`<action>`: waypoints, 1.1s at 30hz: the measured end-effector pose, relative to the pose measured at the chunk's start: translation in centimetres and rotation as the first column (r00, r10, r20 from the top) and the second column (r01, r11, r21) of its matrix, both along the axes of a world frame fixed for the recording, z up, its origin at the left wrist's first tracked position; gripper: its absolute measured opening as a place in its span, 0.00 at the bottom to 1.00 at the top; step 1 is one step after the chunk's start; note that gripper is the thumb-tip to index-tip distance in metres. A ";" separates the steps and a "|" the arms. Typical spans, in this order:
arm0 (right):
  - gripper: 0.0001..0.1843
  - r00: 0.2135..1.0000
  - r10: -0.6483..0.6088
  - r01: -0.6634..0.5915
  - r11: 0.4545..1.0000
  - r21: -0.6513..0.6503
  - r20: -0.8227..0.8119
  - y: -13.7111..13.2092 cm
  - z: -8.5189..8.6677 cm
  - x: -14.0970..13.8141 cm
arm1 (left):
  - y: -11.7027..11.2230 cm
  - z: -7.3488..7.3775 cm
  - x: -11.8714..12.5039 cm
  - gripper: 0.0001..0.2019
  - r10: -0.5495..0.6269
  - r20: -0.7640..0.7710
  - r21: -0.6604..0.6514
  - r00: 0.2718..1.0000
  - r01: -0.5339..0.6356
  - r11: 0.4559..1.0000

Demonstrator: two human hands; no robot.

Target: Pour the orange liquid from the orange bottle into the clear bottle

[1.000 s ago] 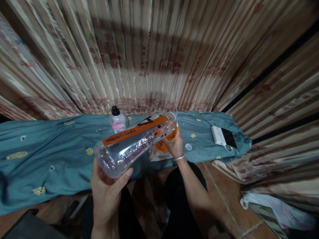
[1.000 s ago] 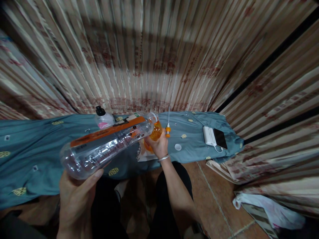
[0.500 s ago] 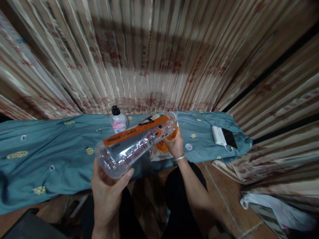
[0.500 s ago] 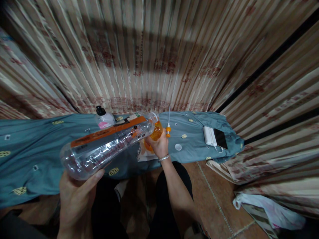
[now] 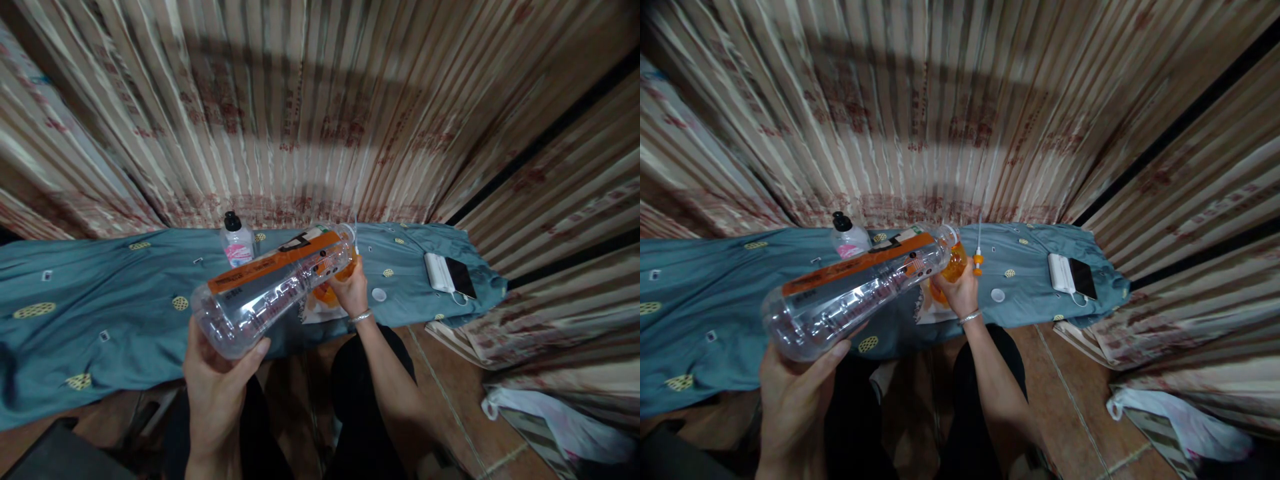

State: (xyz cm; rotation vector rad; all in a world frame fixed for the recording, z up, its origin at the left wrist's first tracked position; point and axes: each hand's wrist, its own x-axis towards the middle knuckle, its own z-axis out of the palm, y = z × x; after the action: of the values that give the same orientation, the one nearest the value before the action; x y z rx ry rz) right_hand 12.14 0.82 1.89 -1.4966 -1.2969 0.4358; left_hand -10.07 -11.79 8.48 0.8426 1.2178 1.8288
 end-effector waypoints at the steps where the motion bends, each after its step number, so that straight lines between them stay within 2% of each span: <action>1: 0.32 1.000 0.001 -0.001 1.000 0.001 0.002 0.0 0.0 0.0 | 0.0 0.0 0.0 0.34 -0.001 -0.002 -0.002 1.000 0.001 1.000; 9: 0.31 1.000 -0.007 0.007 1.000 0.002 0.017 0.0 0.0 0.0 | -0.2 0.2 0.0 0.36 -0.009 0.001 -0.038 1.000 0.009 0.999; 20: 0.31 1.000 -0.005 0.005 1.000 -0.006 0.009 0.0 0.2 0.0 | -0.1 0.3 0.1 0.33 -0.008 0.005 -0.023 1.000 0.008 1.000; 33: 0.33 1.000 0.007 -0.007 1.000 0.011 -0.013 0.1 -0.2 0.0 | -0.1 0.4 0.1 0.36 -0.009 0.017 -0.009 1.000 0.009 1.000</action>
State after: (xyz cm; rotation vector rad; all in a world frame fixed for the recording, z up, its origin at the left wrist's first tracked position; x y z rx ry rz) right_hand 12.17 0.91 1.71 -1.4781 -1.2922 0.4417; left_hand -9.94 -11.92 8.87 0.8253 1.2090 1.8179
